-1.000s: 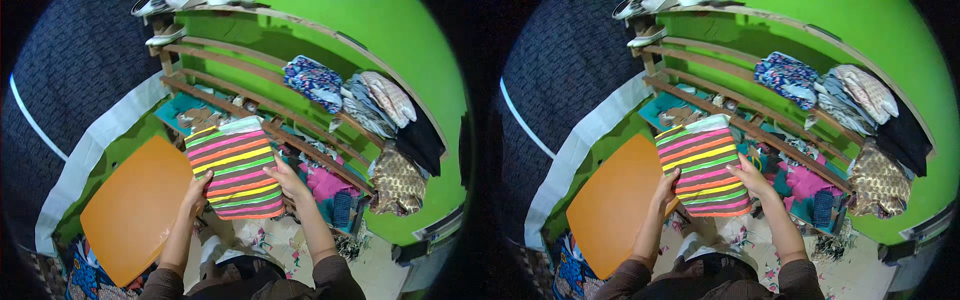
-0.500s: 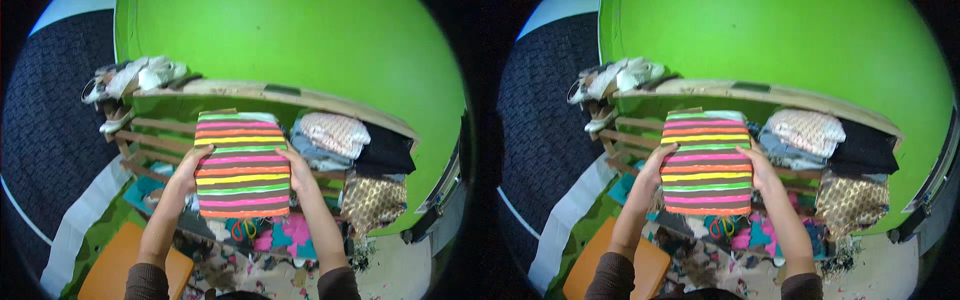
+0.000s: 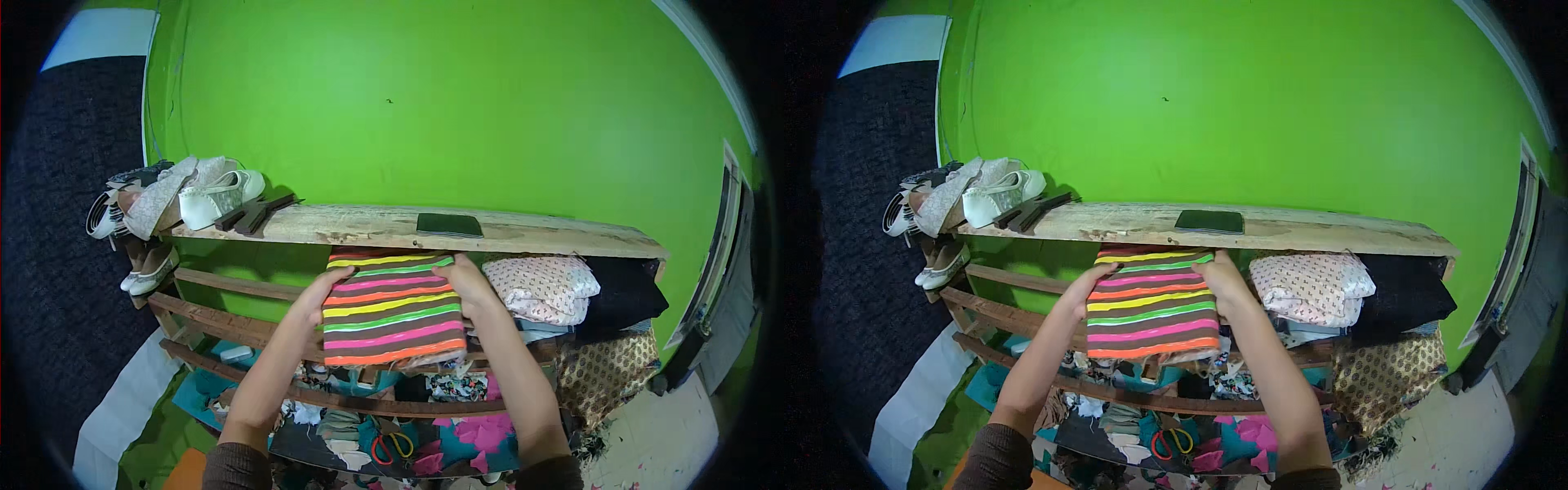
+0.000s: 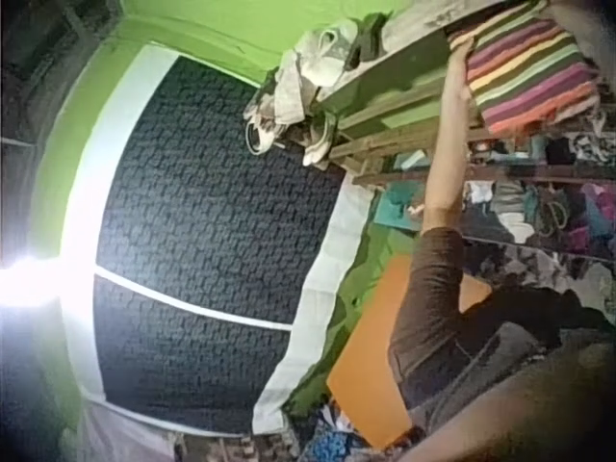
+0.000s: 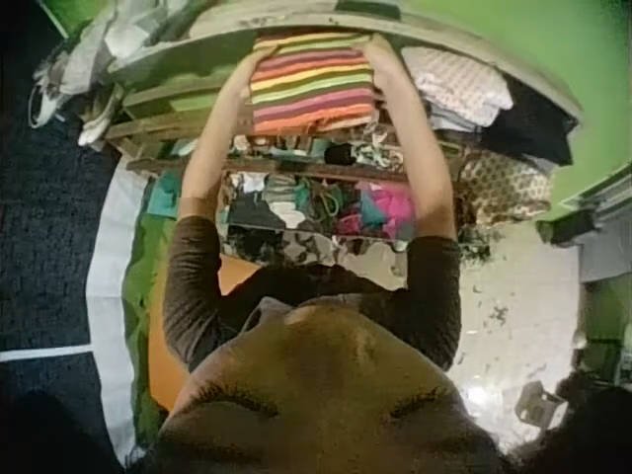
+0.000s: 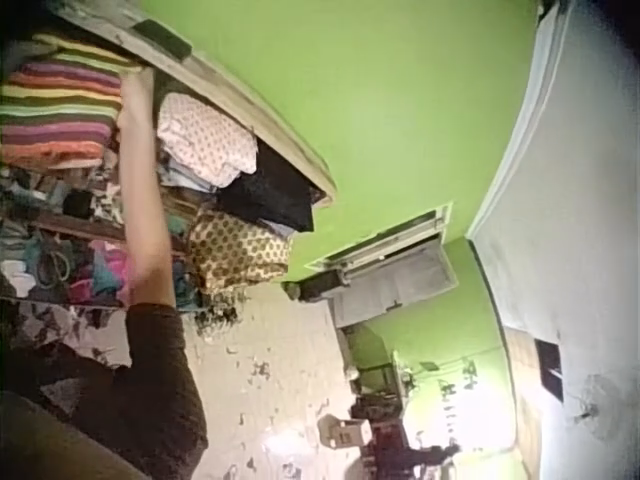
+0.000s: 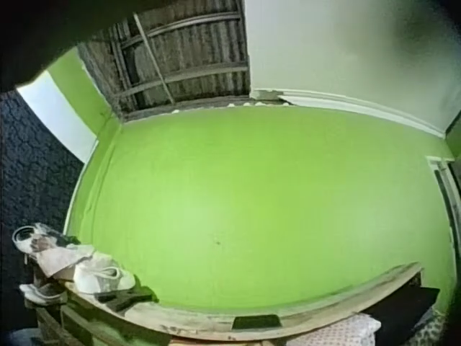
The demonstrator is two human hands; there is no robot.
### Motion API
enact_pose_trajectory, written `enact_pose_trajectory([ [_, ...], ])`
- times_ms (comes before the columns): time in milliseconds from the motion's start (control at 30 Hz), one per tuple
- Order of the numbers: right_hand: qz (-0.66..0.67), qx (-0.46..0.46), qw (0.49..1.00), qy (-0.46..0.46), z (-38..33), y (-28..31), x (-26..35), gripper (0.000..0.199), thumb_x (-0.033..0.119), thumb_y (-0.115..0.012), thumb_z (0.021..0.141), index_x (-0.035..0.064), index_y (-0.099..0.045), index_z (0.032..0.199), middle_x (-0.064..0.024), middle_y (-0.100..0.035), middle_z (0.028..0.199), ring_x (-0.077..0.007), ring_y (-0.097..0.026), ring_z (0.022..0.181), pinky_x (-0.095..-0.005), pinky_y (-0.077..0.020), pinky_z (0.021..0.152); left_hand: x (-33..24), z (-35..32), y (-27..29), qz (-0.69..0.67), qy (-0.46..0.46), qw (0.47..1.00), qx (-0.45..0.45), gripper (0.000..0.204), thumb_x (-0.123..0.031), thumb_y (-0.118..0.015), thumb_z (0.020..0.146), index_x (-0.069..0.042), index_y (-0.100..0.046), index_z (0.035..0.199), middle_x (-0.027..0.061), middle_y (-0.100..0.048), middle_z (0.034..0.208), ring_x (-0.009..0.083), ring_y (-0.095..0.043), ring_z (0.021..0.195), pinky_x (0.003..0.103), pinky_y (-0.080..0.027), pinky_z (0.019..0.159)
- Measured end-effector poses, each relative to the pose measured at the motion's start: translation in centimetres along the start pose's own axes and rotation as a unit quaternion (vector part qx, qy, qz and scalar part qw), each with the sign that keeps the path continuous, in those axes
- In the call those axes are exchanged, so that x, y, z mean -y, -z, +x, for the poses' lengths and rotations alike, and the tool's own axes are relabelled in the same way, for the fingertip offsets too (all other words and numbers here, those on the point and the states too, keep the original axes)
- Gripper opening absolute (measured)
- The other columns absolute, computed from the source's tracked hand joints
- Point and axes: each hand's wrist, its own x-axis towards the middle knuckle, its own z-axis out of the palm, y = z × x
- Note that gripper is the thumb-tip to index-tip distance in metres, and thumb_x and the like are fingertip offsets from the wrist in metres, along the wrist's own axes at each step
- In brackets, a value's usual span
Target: Fold three different pieces of fabric or clothing on a table and place them on a shelf.
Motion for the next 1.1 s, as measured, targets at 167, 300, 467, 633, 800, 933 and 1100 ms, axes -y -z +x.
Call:
enact_pose_trajectory([
  [167,-0.584,-0.069,0.802,0.108,1.7,2.3,-0.8,0.034,0.002,-0.052,0.078,-0.0092,-0.048,0.110,-0.0291,-0.050,0.109,-0.0393,-0.053,0.098,-0.0445,-0.0429,0.088,0.8,3.2,-2.2,0.216,-0.081,0.972,-0.049,0.060,-0.037,-0.063,0.082,0.007,-0.042,0.117,0.0230,-0.056,0.109,0.0261,-0.060,0.095,0.038,-0.052,0.079],
  [300,-0.701,-0.082,0.631,0.323,0.1,1.2,-4.2,0.035,0.013,-0.050,0.083,-0.0045,-0.054,0.113,-0.0274,-0.052,0.110,-0.0385,-0.047,0.110,-0.0449,-0.0409,0.090,2.2,4.5,-1.7,0.679,-0.155,0.702,-0.146,0.075,-0.050,-0.052,0.085,0.010,-0.032,0.125,0.0329,-0.038,0.124,0.0369,-0.040,0.120,0.045,-0.036,0.096],
  [467,-0.718,-0.024,0.674,0.172,-1.6,-0.8,-5.6,0.050,0.035,-0.037,0.091,0.0005,-0.046,0.127,-0.0260,-0.038,0.134,-0.0374,-0.033,0.128,-0.0458,-0.0261,0.105,4.7,2.7,-2.5,0.704,-0.281,0.650,0.043,0.061,-0.053,-0.035,0.090,-0.009,-0.039,0.133,0.0168,-0.035,0.139,0.0340,-0.031,0.129,0.048,-0.024,0.104],
  [633,-0.749,-0.031,0.643,0.156,-1.4,0.3,-10.5,0.054,0.038,-0.033,0.092,-0.0006,-0.041,0.130,-0.0284,-0.036,0.134,-0.0389,-0.030,0.129,-0.0487,-0.0162,0.108,6.5,1.7,-3.1,0.786,-0.224,0.572,0.075,0.059,-0.053,-0.030,0.091,-0.015,-0.038,0.136,0.0121,-0.032,0.143,0.0287,-0.026,0.133,0.049,-0.018,0.108],
  [800,-0.728,-0.035,0.669,0.143,-1.5,0.0,-10.7,0.053,0.037,-0.033,0.092,-0.0020,-0.043,0.128,-0.0298,-0.037,0.133,-0.0398,-0.031,0.128,-0.0488,-0.0175,0.107,6.8,1.1,-2.7,0.781,-0.232,0.577,0.051,0.054,-0.048,-0.034,0.091,-0.014,-0.042,0.133,0.0109,-0.036,0.140,0.0293,-0.032,0.130,0.049,-0.023,0.106],
  [933,-0.720,-0.069,0.655,0.219,-2.7,0.2,-11.3,0.050,0.032,-0.039,0.090,-0.0021,-0.045,0.126,-0.0260,-0.043,0.129,-0.0360,-0.038,0.124,-0.0471,-0.0223,0.105,8.3,-0.3,-3.1,0.762,-0.308,0.568,-0.045,0.044,-0.037,-0.037,0.091,-0.012,-0.048,0.126,0.0117,-0.049,0.129,0.0295,-0.044,0.121,0.050,-0.029,0.102],
  [1100,-0.676,-0.117,0.645,0.336,-6.9,-0.2,-12.7,0.045,0.025,-0.049,0.084,-0.0005,-0.049,0.122,-0.0189,-0.044,0.130,-0.0312,-0.037,0.124,-0.0450,-0.0244,0.104,11.5,-4.1,-3.5,0.753,-0.385,0.514,-0.138,0.042,-0.032,-0.043,0.089,-0.010,-0.048,0.125,0.0161,-0.049,0.125,0.0309,-0.045,0.117,0.052,-0.031,0.098],
])
